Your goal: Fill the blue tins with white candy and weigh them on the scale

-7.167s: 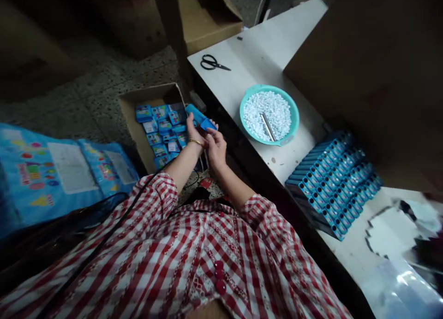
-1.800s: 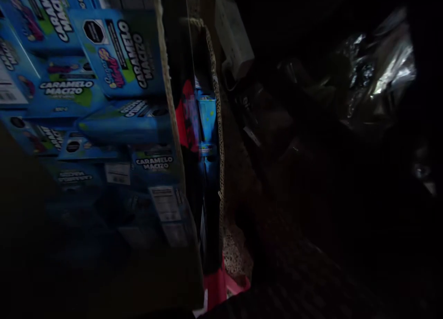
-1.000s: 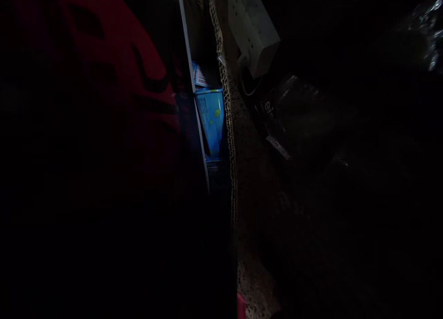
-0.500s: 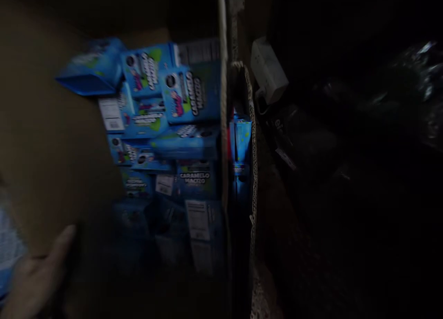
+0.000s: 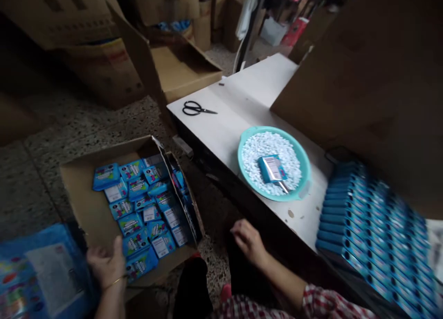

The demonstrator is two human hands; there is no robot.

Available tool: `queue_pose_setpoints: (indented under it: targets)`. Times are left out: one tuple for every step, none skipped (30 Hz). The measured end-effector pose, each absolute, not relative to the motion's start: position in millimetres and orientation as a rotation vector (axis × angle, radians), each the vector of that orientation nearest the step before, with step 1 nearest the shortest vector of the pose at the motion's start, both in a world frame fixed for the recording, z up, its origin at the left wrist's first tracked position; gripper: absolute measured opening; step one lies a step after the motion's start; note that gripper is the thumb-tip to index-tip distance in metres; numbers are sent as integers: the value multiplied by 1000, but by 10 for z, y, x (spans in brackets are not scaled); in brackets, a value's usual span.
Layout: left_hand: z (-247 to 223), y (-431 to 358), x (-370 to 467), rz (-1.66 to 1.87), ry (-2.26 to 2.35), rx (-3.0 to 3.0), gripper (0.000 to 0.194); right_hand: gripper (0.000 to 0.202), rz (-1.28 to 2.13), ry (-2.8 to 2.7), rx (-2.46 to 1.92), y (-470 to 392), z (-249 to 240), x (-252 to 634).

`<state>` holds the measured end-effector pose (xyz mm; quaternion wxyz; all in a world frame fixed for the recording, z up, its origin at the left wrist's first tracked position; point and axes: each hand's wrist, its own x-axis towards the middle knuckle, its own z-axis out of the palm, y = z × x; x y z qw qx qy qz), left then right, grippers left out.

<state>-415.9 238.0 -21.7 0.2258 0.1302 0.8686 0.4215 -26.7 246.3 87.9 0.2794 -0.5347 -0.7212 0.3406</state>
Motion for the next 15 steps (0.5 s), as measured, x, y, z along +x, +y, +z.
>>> queue_pose_setpoints:
  targets:
    - [-8, 2536, -3955, 1215, 2296, 323, 77, 18, 736, -1958, -1437, 2632, 1223, -183]
    - [215, 2706, -3740, 1299, 2174, 351, 78, 19, 535, -1956, -1430, 2835, 1510, -88]
    - [451, 2886, -3523, 1400, 2066, 381, 76, 20, 363, -1922, -1462, 3057, 1733, 10]
    - [701, 3069, -3317, 1468, 1936, 417, 73, 20, 231, -1885, -1507, 3278, 1896, 107]
    - [960, 3246, -3129, 1538, 1815, 465, 71, 21, 155, -1856, -1543, 3478, 2006, 195]
    - [1225, 3410, -2962, 1608, 1705, 503, 69, 24, 119, -1807, -1585, 3636, 2076, 268]
    - [1492, 3553, -2816, 1668, 1582, 544, 68, 28, 85, -1732, -1639, 3737, 2121, 323]
    - [1753, 3669, -2687, 1724, 1467, 575, 66, 34, 90, -1685, -1676, 3772, 2154, 355]
    - [2004, 3759, -2568, 1773, 1358, 603, 63, 40, 117, -1640, -1701, 3739, 2185, 364]
    - [2239, 3825, -2452, 1807, 1256, 637, 61, 43, 167, -1622, -1705, 3647, 2225, 350]
    - [2456, 3875, -2331, 1825, 1166, 673, 58, 43, 243, -1644, -1683, 3508, 2277, 315]
    - [2653, 3917, -2198, 1831, 1077, 697, 54, 41, 332, -1699, -1638, 3340, 2344, 266]
    - [2830, 3962, -2050, 1832, 997, 706, 52, 37, 432, -1782, -1576, 3161, 2424, 211]
    - [2987, 4019, -1885, 1827, 925, 716, 50, 34, 534, -1883, -1504, 2989, 2514, 161]
    - [3124, 4094, -1706, 1812, 861, 736, 48, 31, 636, -1976, -1435, 2834, 2607, 127]
